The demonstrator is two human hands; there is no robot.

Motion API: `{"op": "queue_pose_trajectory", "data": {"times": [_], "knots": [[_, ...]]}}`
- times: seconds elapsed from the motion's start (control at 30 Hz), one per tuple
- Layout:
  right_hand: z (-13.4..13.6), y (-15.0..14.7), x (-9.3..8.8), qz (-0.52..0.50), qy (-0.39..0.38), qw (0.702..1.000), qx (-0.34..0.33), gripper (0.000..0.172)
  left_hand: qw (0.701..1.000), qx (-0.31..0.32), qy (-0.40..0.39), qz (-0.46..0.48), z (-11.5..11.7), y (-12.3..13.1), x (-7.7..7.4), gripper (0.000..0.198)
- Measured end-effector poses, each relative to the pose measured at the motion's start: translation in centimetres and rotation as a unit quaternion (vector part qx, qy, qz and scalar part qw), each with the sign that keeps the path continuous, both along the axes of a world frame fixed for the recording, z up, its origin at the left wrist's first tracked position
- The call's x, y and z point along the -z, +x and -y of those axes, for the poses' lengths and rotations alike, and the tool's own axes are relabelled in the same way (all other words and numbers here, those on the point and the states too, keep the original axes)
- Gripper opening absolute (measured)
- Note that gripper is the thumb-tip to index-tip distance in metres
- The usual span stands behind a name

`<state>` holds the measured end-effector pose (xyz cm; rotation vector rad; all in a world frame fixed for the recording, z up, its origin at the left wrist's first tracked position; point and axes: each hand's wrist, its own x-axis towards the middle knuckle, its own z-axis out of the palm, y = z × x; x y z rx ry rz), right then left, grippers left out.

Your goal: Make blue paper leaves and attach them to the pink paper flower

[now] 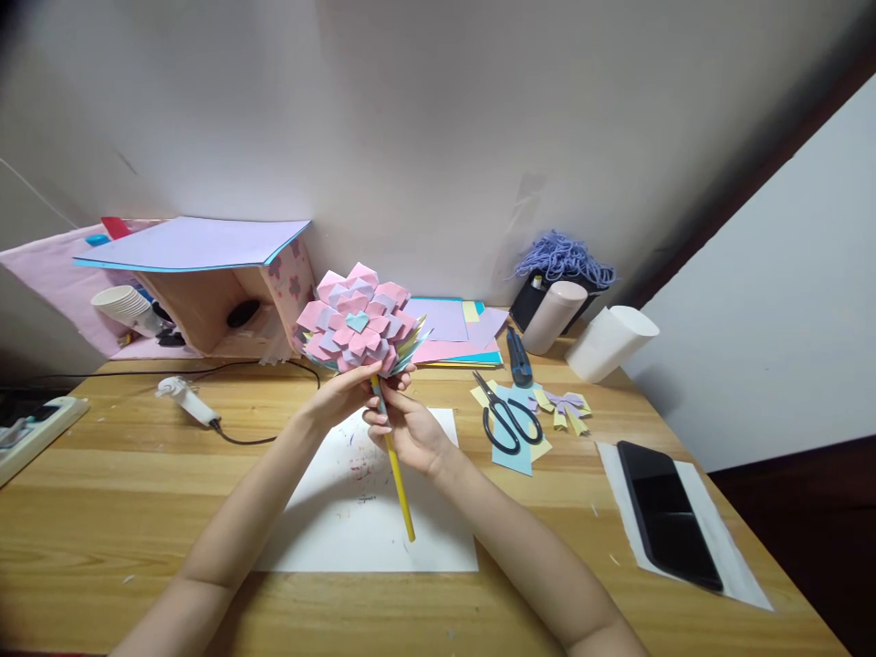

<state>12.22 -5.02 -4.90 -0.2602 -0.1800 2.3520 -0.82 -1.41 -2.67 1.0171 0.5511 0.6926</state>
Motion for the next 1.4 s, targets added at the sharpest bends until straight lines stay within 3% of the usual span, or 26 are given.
{"op": "queue_pose_trajectory", "data": {"times": [0.3, 1.03, 1.4], "knots": [[0.2, 0.0, -0.3, 0.013, 0.02, 1.0, 0.012, 0.01, 0.999, 0.029, 0.0, -0.013, 0.1, -0.3, 0.1, 0.042], [1.1, -0.3, -0.6, 0.025, 0.021, 0.999, 0.039, 0.005, 0.997, -0.019, 0.027, -0.068, 1.6, 0.2, -1.5, 0.042], [1.7, -0.4, -1.2, 0.049, 0.03, 0.996, 0.066, 0.005, 0.99, -0.012, 0.097, -0.103, 1.6, -0.4, -0.5, 0.039]]}}
